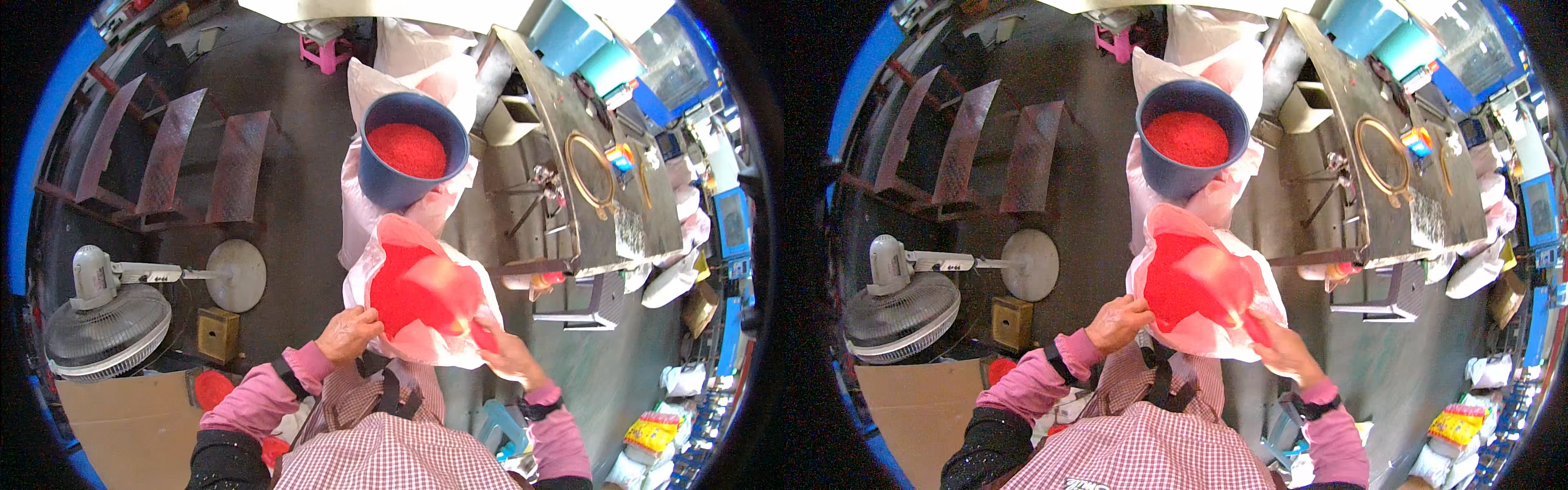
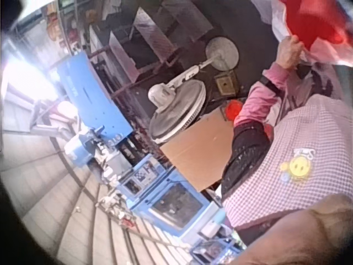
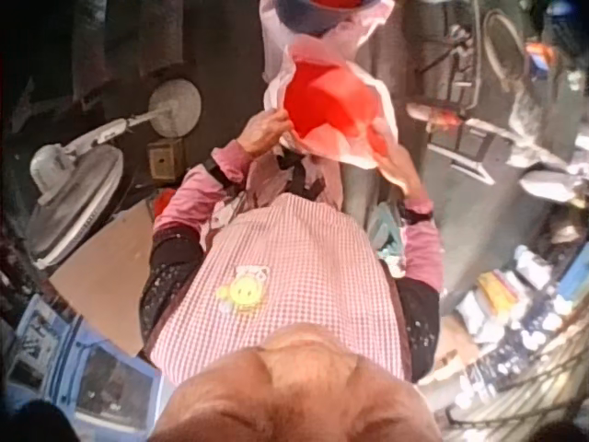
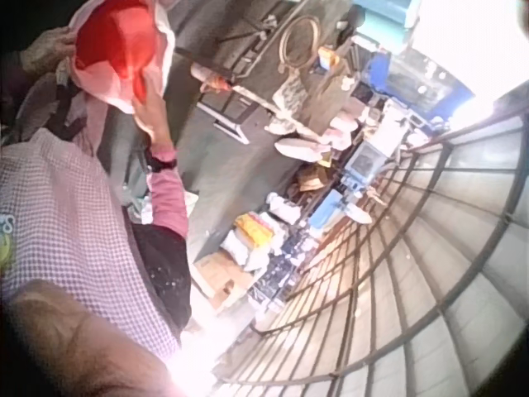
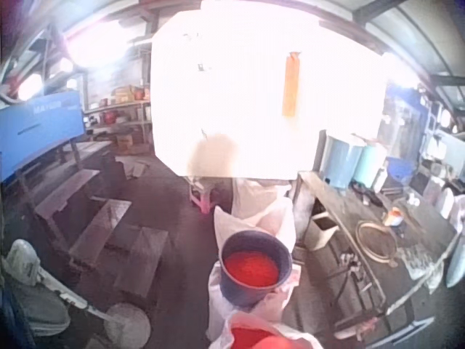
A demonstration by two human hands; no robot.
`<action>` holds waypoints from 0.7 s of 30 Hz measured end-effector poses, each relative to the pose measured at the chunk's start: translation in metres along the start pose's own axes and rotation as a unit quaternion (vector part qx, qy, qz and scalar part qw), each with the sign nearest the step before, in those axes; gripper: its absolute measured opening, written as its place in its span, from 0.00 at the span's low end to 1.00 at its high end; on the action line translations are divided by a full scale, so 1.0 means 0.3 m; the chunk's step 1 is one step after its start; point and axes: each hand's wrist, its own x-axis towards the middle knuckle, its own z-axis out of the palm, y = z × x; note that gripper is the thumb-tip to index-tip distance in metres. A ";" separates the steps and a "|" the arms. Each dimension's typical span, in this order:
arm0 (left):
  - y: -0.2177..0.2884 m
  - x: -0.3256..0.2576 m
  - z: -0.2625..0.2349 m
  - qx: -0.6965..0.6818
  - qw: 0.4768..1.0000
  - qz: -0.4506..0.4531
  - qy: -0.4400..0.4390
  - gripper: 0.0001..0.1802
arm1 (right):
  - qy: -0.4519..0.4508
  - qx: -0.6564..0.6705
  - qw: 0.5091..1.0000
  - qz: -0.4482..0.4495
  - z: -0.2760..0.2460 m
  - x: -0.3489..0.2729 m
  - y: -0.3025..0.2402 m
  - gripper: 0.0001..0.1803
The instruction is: The person scoops red plastic pellets from a large sack into a blue bucket using a red scoop, then carries the bucket to a machine and pours the pellets into its hopper. The person handles the scoop, bucket, and sack during the process.
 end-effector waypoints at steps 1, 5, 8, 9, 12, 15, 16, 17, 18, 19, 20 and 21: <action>0.005 0.001 -0.004 0.002 1.000 0.000 -0.006 0.08 | -0.009 -0.061 0.997 -0.034 0.074 0.015 0.025 0.39; 0.028 -0.002 -0.014 0.026 0.999 -0.001 -0.028 0.08 | -0.018 -0.268 0.954 0.134 0.371 0.324 0.189 0.32; 0.043 -0.015 -0.018 0.031 0.999 -0.001 -0.037 0.08 | 0.085 -0.314 0.921 0.215 0.538 0.493 0.325 0.29; 0.046 -0.018 -0.017 0.029 0.999 0.000 -0.043 0.08 | 0.106 -0.303 0.920 0.224 0.599 0.517 0.352 0.29; 0.049 -0.030 -0.009 0.026 0.998 0.006 -0.061 0.09 | 0.125 -0.232 0.934 0.242 0.835 0.577 0.332 0.33; 0.040 -0.036 -0.004 0.022 0.999 0.016 -0.044 0.10 | 0.011 -0.114 0.956 0.272 0.941 0.667 0.300 0.38; 0.040 -0.042 -0.005 0.021 0.999 0.009 -0.041 0.10 | -0.043 -0.054 0.968 0.240 0.937 0.669 0.301 0.39; 0.040 -0.048 -0.007 0.019 0.999 0.003 -0.038 0.10 | -0.063 0.036 0.959 0.276 0.933 0.682 0.291 0.41; 0.038 -0.049 -0.007 0.020 0.999 -0.004 -0.037 0.10 | -0.098 0.142 0.943 0.283 0.889 0.672 0.308 0.42; 0.038 -0.050 -0.006 0.018 0.999 0.000 -0.033 0.10 | -0.123 0.242 0.919 0.285 0.839 0.658 0.324 0.44; 0.040 -0.049 -0.005 0.018 0.999 -0.003 -0.033 0.10 | -0.123 0.345 0.893 0.262 0.804 0.631 0.324 0.43; 0.043 -0.048 -0.004 0.019 0.999 -0.004 -0.034 0.10 | -0.150 0.384 0.885 0.218 0.773 0.607 0.316 0.42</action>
